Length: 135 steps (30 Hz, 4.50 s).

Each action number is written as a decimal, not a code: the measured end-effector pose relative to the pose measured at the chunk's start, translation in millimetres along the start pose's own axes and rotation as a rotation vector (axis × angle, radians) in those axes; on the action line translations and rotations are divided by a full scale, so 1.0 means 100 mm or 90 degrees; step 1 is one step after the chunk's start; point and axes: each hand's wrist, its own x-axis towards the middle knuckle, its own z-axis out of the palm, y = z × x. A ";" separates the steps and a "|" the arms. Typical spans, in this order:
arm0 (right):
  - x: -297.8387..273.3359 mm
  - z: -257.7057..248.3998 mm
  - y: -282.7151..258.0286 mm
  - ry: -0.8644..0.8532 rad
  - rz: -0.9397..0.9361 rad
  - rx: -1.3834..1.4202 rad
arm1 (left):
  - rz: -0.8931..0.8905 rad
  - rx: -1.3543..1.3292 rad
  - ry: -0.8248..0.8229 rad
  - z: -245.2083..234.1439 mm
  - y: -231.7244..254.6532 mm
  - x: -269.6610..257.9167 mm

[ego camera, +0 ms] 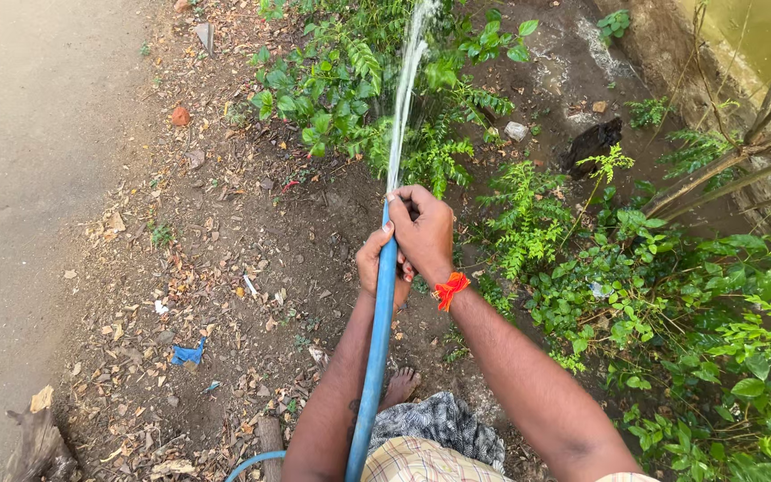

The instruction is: The person waters plants using a blue hose, holding the end with both hands to direct the stream.

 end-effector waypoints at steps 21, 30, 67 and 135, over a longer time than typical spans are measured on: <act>0.11 0.25 -0.11 -0.032 -0.034 0.017 | 0.055 0.002 -0.044 -0.05 0.30 -0.01; 0.07 0.33 -0.13 -0.035 -0.007 -0.004 | 0.052 -0.024 -0.036 -0.03 0.38 -0.10; -0.73 -0.31 1.42 0.150 0.211 -0.064 | -0.237 0.113 0.073 -0.86 -1.08 0.03; -1.46 -1.19 1.71 0.246 0.330 -0.042 | -0.378 0.183 0.037 -0.79 -2.08 -0.41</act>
